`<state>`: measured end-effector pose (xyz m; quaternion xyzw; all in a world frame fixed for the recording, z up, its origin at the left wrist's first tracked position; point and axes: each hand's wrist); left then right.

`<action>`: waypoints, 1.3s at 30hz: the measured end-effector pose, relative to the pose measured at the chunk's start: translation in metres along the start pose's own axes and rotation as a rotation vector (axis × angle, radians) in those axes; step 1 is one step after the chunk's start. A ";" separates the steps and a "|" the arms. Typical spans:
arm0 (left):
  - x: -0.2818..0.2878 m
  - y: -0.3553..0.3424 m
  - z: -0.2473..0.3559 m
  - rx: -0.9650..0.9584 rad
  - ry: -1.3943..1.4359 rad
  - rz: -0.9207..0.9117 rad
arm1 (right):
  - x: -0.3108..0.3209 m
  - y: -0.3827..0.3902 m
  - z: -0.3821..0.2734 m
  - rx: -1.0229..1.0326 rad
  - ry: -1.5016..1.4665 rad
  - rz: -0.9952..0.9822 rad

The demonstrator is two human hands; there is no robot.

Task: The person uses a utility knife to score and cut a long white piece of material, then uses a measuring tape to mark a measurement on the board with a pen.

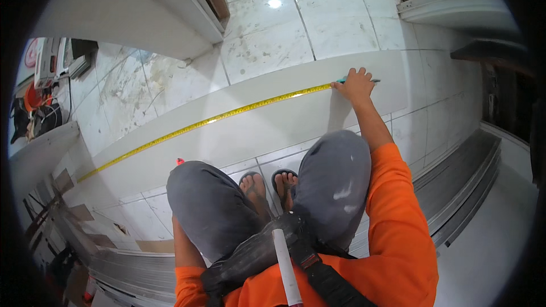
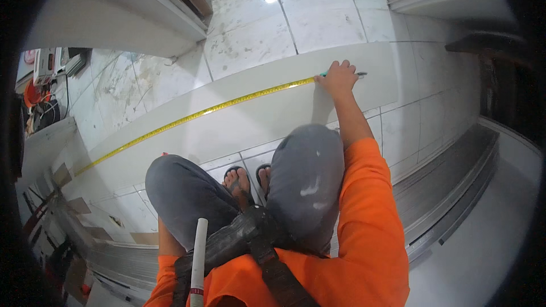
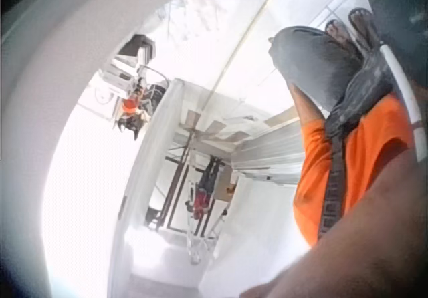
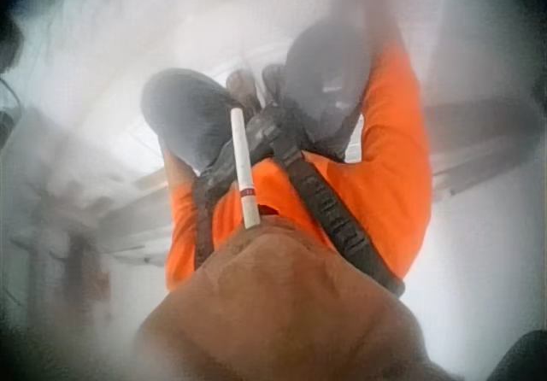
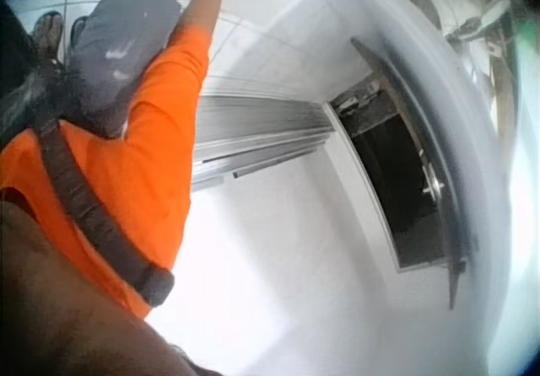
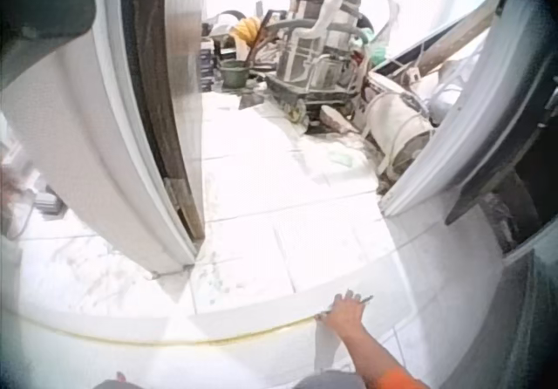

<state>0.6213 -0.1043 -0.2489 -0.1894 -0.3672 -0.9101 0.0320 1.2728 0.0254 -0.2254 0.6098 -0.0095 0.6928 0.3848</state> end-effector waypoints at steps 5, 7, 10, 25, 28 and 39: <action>-0.048 -0.036 0.100 -0.336 -0.472 -0.283 | -0.015 0.006 0.003 0.019 -0.073 -0.005; -0.073 -0.043 0.162 -0.500 -0.685 -0.430 | -0.016 0.006 0.008 0.043 -0.069 0.019; -0.088 -0.083 0.201 -0.725 -0.961 -0.695 | -0.024 -0.001 0.009 0.130 -0.112 0.078; -0.306 -0.020 0.156 -0.920 -1.082 -0.844 | -0.047 -0.011 0.019 0.297 -0.424 0.175; -0.314 -0.012 0.162 -0.975 -1.013 -0.808 | -0.054 -0.008 0.022 0.292 -0.458 0.159; -0.242 -0.084 0.185 -1.055 -1.331 -0.447 | -0.053 -0.011 0.024 0.277 -0.451 0.143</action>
Point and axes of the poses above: each hand's wrist, its own y-axis away from the middle knuckle, its own x-axis out of the back of the hand, z = x × y, and after that the axes turned 6 degrees about -z, right-handed
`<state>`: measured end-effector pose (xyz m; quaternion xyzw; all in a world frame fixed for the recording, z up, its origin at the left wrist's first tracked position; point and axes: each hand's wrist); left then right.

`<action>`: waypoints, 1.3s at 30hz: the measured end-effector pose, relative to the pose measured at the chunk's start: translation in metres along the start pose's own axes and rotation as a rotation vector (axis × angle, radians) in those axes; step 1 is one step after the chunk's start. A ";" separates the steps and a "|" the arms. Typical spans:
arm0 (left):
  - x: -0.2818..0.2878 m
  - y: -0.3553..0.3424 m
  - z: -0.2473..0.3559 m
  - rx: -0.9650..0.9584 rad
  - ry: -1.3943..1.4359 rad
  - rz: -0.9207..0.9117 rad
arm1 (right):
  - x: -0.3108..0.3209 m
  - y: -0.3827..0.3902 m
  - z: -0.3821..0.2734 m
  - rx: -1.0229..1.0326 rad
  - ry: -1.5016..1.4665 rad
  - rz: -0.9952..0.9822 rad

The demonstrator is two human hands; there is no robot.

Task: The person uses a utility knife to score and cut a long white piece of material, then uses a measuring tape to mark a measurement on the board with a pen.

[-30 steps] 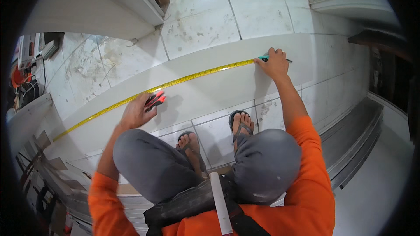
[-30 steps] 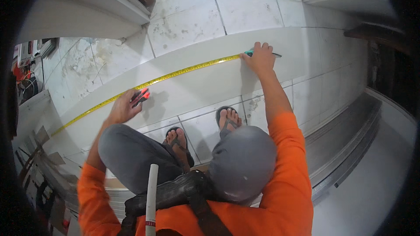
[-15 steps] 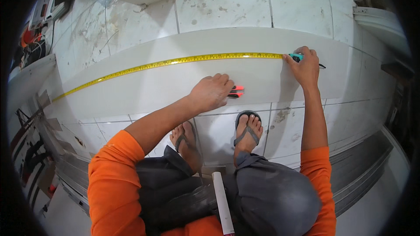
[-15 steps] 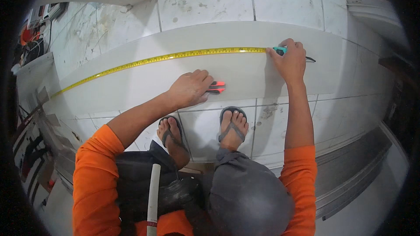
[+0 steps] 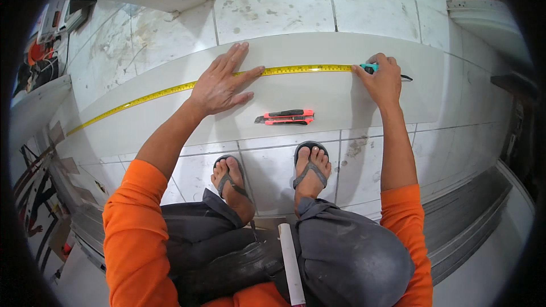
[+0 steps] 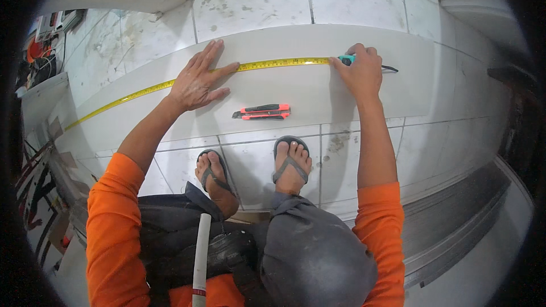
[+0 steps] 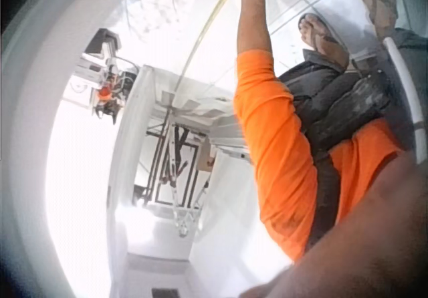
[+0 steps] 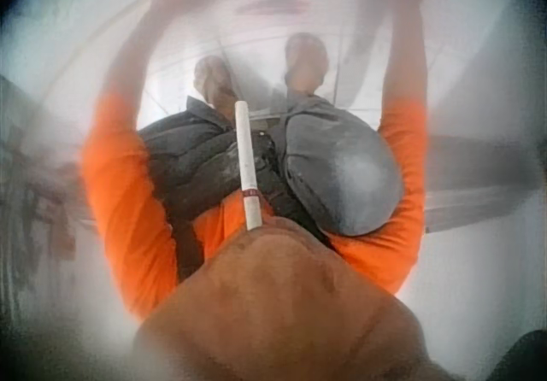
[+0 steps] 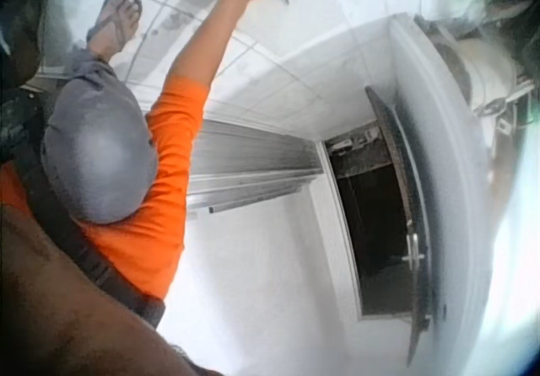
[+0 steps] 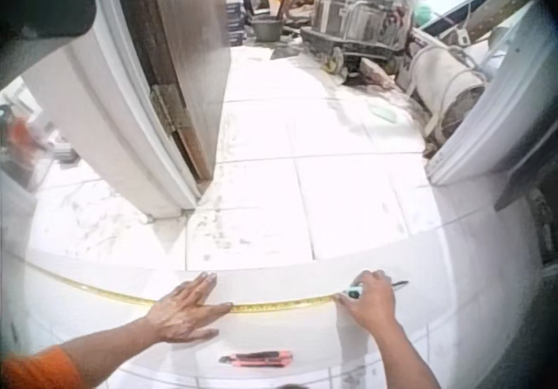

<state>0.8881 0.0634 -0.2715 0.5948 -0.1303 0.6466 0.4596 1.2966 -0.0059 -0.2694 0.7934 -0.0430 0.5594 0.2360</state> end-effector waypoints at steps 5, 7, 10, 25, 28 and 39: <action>-0.033 0.003 -0.001 0.055 -0.019 0.031 | -0.002 0.001 0.000 0.016 0.009 0.021; -0.032 0.002 0.001 0.075 -0.010 0.031 | -0.004 0.002 0.002 0.016 -0.017 0.017; -0.034 0.002 0.001 0.078 -0.001 0.053 | -0.003 0.004 0.000 0.024 -0.011 0.047; -0.053 0.016 -0.006 0.071 0.186 0.165 | -0.021 -0.043 0.061 0.229 -0.115 0.069; -0.047 -0.006 0.011 0.004 0.319 0.233 | -0.002 -0.032 0.104 0.149 -0.022 0.091; -0.051 0.014 0.013 0.131 0.231 0.241 | 0.004 -0.019 0.061 0.182 0.127 0.112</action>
Point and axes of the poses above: each hand's wrist, its own y-axis away from the middle knuckle, its own x-axis out of the back of the hand, z = x × y, and after that the axes turned 6 degrees about -z, right-handed
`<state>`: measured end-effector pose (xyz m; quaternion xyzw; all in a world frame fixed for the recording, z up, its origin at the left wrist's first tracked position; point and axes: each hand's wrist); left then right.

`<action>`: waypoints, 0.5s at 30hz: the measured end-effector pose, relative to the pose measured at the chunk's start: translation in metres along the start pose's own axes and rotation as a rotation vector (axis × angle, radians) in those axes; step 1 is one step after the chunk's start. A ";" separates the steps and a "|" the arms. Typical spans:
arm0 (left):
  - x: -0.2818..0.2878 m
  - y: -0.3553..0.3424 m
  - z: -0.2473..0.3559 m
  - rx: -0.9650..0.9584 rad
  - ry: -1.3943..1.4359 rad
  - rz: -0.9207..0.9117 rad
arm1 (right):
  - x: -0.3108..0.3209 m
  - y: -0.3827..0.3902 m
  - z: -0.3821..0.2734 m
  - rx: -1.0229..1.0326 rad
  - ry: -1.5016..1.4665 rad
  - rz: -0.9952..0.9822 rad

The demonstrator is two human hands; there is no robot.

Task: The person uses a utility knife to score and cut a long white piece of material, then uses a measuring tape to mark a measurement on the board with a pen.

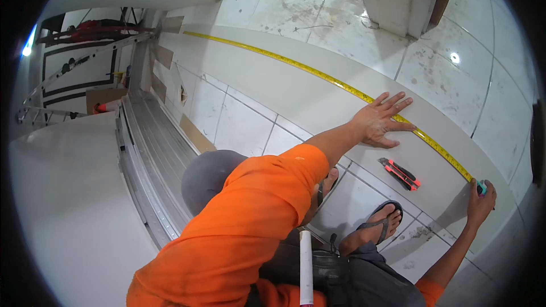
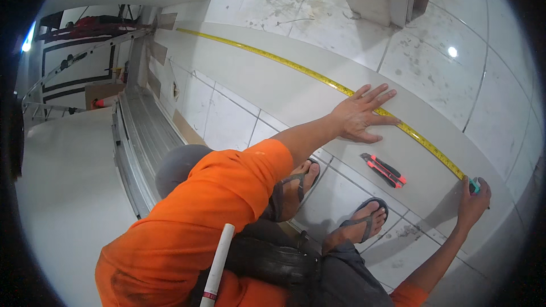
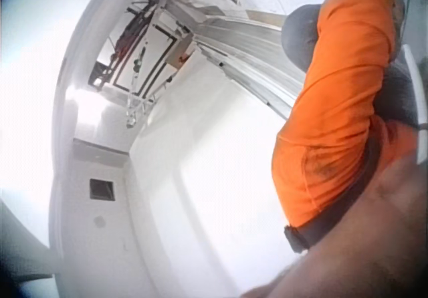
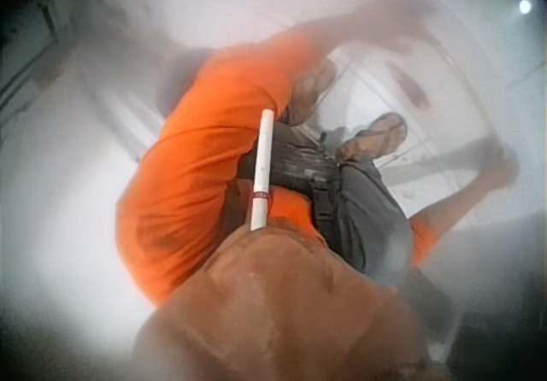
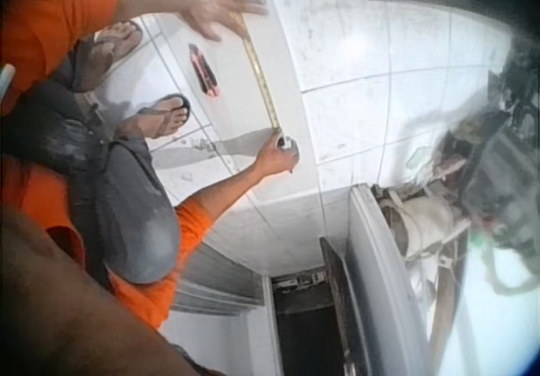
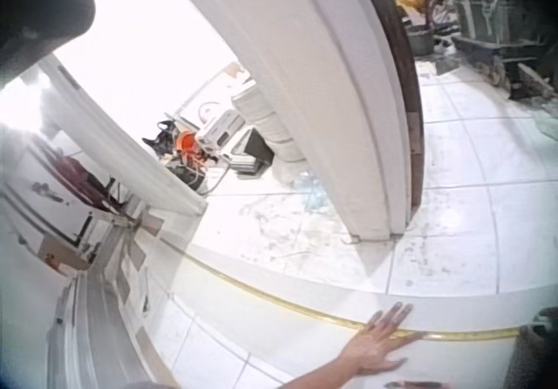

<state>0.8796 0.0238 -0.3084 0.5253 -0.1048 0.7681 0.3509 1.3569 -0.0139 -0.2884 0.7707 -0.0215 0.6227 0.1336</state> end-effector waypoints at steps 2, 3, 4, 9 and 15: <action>0.000 -0.015 0.009 -0.014 0.017 -0.019 | 0.004 0.002 0.010 0.050 -0.057 -0.001; 0.001 -0.016 0.007 -0.011 0.021 -0.033 | 0.003 0.003 0.016 0.070 -0.078 -0.005; -0.004 -0.015 0.007 -0.019 0.049 -0.040 | -0.002 0.006 0.009 0.100 -0.113 0.043; -0.002 -0.003 -0.002 0.045 -0.054 -0.072 | -0.020 0.008 -0.031 0.167 0.024 0.125; 0.011 -0.009 0.013 0.109 -0.156 -0.154 | 0.007 0.014 -0.005 -0.009 0.039 0.121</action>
Point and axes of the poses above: each hand's wrist, its own y-axis away from the middle knuckle, its own x-axis out of the back of the hand, z = x × y, and after that the axes turned 6 degrees about -z, right-handed
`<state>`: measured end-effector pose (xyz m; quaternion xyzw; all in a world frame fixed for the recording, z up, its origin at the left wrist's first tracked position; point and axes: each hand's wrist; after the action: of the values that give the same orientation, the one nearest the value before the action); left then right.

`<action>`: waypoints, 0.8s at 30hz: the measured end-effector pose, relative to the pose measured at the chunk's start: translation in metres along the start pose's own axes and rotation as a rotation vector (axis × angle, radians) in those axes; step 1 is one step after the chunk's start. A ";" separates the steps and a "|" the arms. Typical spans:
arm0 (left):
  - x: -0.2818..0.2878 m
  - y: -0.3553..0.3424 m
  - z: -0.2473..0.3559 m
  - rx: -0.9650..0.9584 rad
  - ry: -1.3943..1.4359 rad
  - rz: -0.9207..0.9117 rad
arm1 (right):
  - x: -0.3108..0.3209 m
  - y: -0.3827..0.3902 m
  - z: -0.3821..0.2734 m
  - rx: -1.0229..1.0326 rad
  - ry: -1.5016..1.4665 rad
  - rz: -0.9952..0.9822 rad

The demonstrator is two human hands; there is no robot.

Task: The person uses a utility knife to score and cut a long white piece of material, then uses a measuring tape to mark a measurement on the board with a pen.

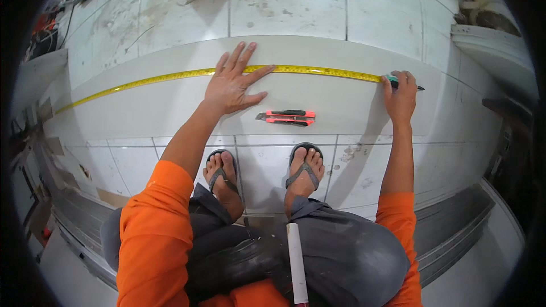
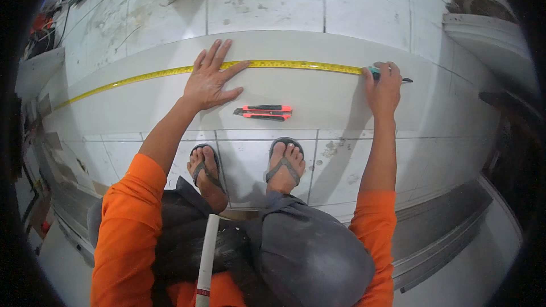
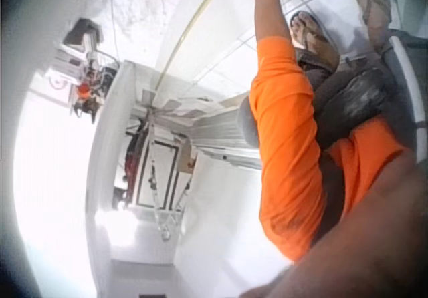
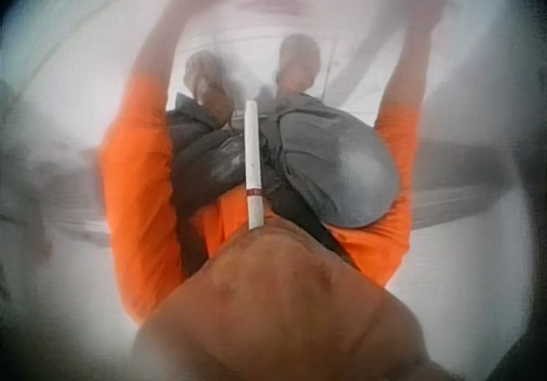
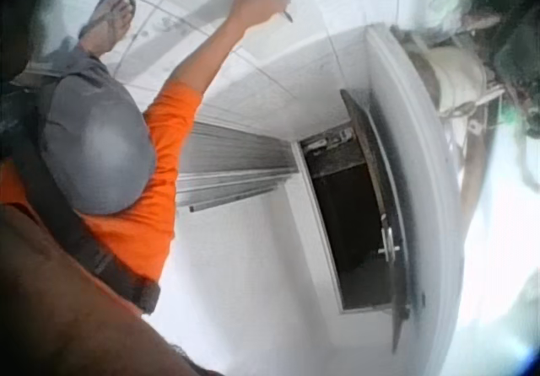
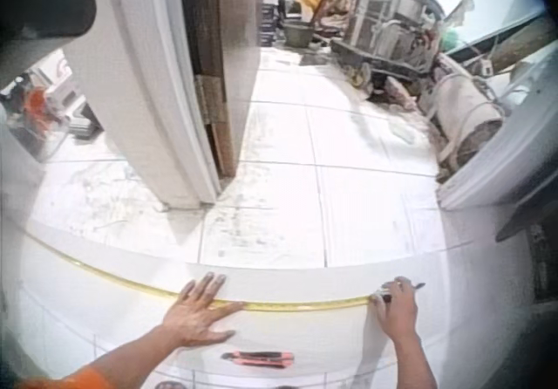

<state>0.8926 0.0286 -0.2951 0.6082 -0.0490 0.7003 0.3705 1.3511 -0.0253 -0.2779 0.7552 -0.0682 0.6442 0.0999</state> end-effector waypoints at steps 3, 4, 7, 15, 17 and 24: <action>-0.001 -0.001 0.002 0.001 -0.008 0.004 | 0.010 -0.004 0.058 -0.256 0.085 0.058; 0.000 -0.003 0.004 -0.001 -0.010 0.003 | 0.016 -0.006 0.066 -0.347 0.136 0.034; 0.003 -0.003 0.006 0.006 0.019 -0.012 | 0.028 -0.011 0.093 -0.507 0.178 0.012; 0.014 -0.006 0.015 0.060 0.001 -0.058 | 0.017 -0.034 0.148 -0.478 -0.076 0.086; 0.014 -0.009 0.016 0.053 -0.015 -0.061 | 0.019 -0.037 0.175 -0.509 -0.042 0.149; 0.011 -0.014 0.019 0.071 -0.045 -0.095 | 0.032 -0.047 0.251 -0.615 -0.008 0.105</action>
<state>0.9165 0.0337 -0.2855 0.6382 -0.0034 0.6694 0.3804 1.6077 -0.0390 -0.2865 0.6874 -0.2993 0.5948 0.2900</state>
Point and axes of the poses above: each hand's wrist, its own y-axis away from the middle knuckle, its own x-axis out of the back of the hand, z = x × y, and after that the axes turned 6 degrees about -z, right-handed
